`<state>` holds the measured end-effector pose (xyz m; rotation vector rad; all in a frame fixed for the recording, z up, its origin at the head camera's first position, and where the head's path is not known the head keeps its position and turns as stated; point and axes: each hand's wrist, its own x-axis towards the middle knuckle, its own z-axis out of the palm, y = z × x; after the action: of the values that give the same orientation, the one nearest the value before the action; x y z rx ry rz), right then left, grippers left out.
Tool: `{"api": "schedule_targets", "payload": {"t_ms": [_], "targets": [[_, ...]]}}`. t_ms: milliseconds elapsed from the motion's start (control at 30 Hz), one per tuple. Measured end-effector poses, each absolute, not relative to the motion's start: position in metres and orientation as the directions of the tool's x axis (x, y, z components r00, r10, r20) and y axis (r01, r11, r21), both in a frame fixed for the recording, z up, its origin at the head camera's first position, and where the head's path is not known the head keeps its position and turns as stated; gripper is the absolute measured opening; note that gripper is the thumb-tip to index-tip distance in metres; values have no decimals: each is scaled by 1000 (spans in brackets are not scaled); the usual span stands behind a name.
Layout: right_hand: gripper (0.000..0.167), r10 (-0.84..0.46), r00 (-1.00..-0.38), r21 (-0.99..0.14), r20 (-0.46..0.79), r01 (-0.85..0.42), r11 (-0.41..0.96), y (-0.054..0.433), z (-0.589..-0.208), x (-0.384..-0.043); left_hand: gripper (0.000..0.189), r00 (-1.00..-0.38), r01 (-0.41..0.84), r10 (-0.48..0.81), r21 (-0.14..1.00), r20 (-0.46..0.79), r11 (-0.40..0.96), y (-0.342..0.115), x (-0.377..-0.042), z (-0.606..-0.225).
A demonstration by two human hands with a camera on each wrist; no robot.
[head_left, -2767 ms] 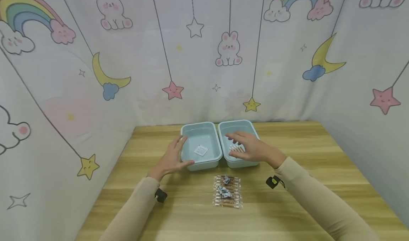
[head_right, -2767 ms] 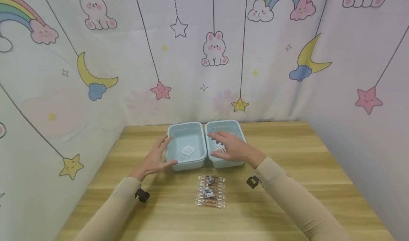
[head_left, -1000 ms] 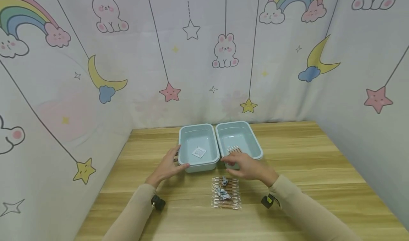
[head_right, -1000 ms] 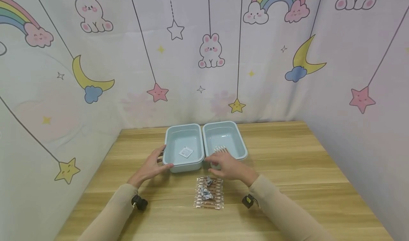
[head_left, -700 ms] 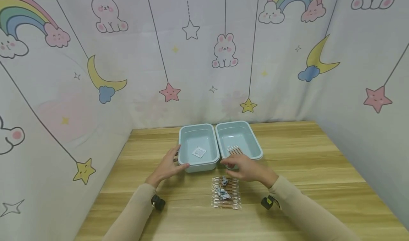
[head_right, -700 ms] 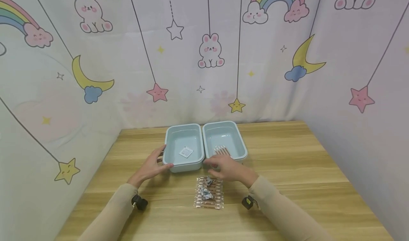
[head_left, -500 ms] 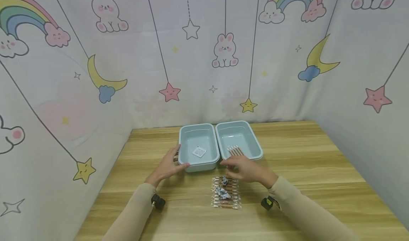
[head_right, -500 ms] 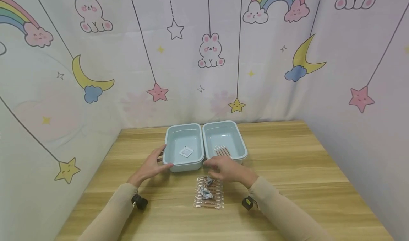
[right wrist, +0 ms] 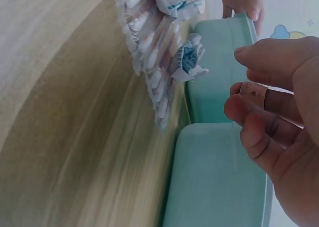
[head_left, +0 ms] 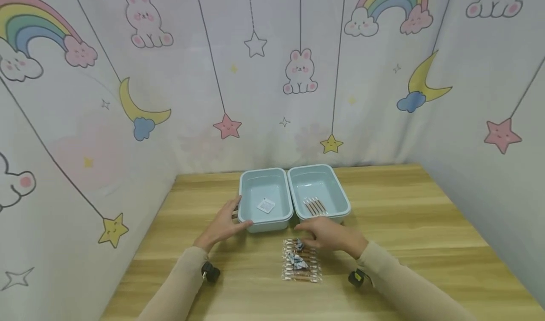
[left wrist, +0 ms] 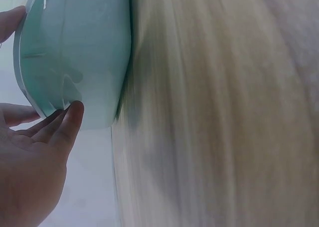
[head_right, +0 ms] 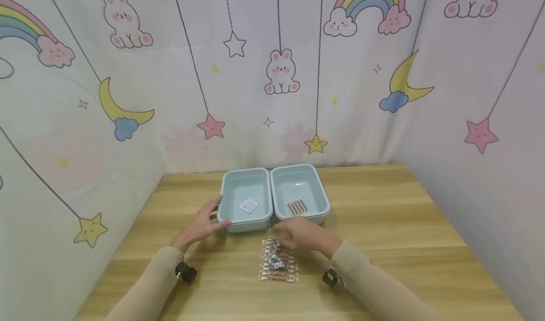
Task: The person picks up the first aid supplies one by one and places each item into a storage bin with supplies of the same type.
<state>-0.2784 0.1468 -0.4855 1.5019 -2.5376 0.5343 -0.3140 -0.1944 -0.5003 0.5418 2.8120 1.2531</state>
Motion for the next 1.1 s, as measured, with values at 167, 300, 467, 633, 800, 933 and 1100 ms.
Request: {"api": "schedule_targets", "payload": {"t_ms": [167,300,467,633,800,933,1100], "targets": [[33,-809,-510,-170,293,-860,481,147,-493,-277,98,-940,312,313,703,134,638,-194,-313,-504],[37,-799,-540,-165,264,-842,514,147,-496,-273,97,-943,305,305,708,132,637,-193,-310,-506],[39,-803,-541,-174,250,-841,512,149,-499,-270,97,-945,290,306,728,115,621,-191,-306,-508],[38,-803,-517,-154,296,-855,495,150,-503,-271,95,-944,291,306,743,122,603,-190,-306,-510],[37,-808,-498,-140,314,-867,479,147,-504,-273,95,-938,314,313,747,149,587,-193,-309,-510],[35,-810,-494,-146,315,-869,473,146,-504,-274,95,-935,325,319,734,155,597,-194,-310,-508],[33,-813,-491,-147,313,-871,469,146,-502,-278,94,-934,330,318,724,160,605,-195,-313,-504]]}}
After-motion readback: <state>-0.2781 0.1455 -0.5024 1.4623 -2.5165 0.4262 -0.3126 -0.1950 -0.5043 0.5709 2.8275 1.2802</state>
